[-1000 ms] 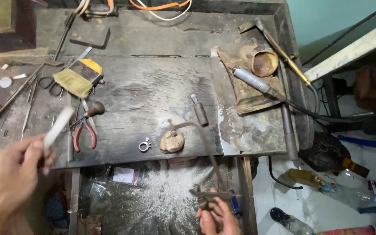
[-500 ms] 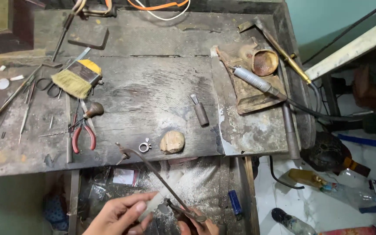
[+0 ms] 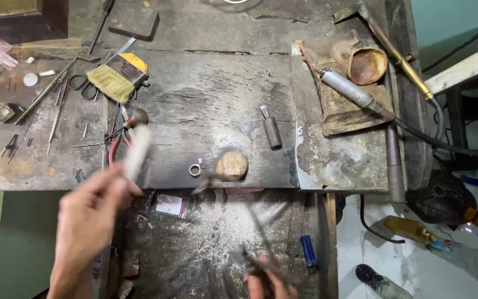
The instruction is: Using a jeweler's saw to precisely cut a small metal jewelry piece on a wooden bench pin.
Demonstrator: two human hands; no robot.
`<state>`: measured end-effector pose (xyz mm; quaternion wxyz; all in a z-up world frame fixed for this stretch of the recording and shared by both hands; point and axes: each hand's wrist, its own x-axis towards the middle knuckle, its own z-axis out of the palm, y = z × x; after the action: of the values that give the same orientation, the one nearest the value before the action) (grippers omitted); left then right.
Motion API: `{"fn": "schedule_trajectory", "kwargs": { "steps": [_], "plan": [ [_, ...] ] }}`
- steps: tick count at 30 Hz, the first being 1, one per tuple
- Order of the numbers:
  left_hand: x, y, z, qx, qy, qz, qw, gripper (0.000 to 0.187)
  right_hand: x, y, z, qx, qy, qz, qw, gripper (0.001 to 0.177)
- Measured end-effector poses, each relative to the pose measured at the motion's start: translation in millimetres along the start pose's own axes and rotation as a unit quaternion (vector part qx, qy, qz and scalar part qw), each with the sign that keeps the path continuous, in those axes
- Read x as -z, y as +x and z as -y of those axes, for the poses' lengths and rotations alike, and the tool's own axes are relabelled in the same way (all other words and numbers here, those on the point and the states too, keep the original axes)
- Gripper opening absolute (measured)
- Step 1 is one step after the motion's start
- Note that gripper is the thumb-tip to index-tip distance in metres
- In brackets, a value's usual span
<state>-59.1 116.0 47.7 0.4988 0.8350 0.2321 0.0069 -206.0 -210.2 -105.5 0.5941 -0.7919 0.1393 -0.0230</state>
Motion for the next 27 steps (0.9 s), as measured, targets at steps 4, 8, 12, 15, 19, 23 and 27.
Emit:
{"fn": "schedule_trajectory", "kwargs": {
  "steps": [4,8,12,15,19,23,27],
  "plan": [
    [23,36,37,-0.146,0.254,-0.137,0.946,0.028,15,39,93,-0.307,-0.119,0.014,0.944,0.055],
    [24,49,37,-0.122,0.341,-0.206,0.909,0.026,31,48,87,-0.180,-0.049,0.002,0.982,0.059],
    [-5,33,-1,-0.311,0.263,-0.168,0.898,0.014,29,46,85,-0.104,-0.034,-0.053,0.993,0.061],
    [-60,21,-3,-0.386,0.153,0.018,0.909,0.045,13,43,68,-0.037,-0.020,-0.152,0.988,0.041],
    [-90,22,-8,-0.419,0.117,0.083,0.896,0.037,12,49,72,-0.018,0.041,-0.132,0.990,0.044],
    [-106,22,-24,-0.401,0.016,0.061,0.914,0.025,12,51,88,-0.048,0.039,-0.104,0.993,0.053],
    [-118,27,-38,-0.422,-0.037,0.071,0.903,0.015,2,56,103,-0.046,0.005,-0.094,0.995,0.052]
  ]
}}
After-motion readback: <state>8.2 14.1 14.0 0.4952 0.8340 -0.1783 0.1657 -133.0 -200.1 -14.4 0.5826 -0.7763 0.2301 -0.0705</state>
